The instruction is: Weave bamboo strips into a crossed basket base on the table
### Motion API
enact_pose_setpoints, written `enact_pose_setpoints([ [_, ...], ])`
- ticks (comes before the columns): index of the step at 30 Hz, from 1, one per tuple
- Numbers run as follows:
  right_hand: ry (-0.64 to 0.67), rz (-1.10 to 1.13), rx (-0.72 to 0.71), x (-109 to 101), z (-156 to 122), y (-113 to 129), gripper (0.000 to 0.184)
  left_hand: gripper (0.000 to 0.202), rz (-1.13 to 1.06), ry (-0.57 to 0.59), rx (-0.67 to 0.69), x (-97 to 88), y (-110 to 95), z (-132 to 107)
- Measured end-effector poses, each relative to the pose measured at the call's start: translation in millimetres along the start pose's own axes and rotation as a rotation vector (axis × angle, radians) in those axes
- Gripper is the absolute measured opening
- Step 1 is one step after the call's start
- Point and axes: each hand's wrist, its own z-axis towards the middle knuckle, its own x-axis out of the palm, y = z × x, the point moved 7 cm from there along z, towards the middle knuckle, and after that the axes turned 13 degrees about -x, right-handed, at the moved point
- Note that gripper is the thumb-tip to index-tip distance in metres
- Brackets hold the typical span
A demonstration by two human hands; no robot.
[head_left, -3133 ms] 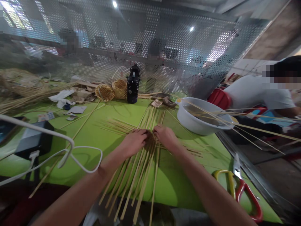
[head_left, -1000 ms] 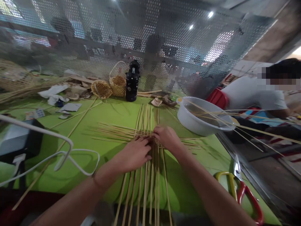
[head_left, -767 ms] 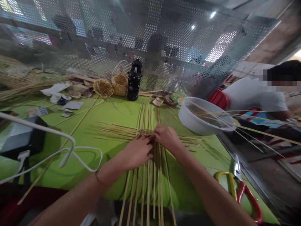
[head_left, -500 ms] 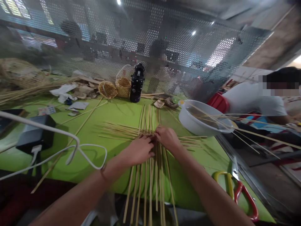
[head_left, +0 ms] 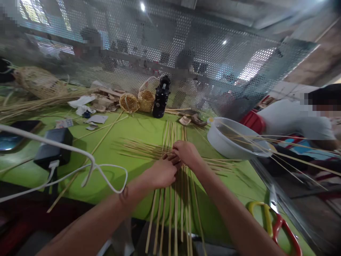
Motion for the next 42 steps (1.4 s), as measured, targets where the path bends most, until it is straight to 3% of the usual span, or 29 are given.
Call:
enact_pose_setpoints([
  [13,-0.058,-0.094,-0.011,9.1,-5.1,5.8,0.022,0.038,0.004,-0.02,0.001,6.2,0.3,1.2],
  [25,-0.15,0.054,0.033,3.2,1.6,-5.7,0.012,0.05,-0.029,-0.013,-0.012,1.6,3.1,2.0],
  [30,-0.14,0.158,-0.067,4.3,-4.1,-12.7,0.009,0.056,-0.043,-0.029,-0.004,3.6,5.9,3.2],
  [38,-0.15,0.122,-0.05,6.9,-5.6,-16.7,0.016,0.046,-0.036,0.001,-0.012,0.7,3.0,3.5],
  [42,-0.227,0.28,-0.063,5.0,-9.4,-26.3,0.014,0.046,-0.043,0.007,-0.031,-4.3,1.7,2.7],
])
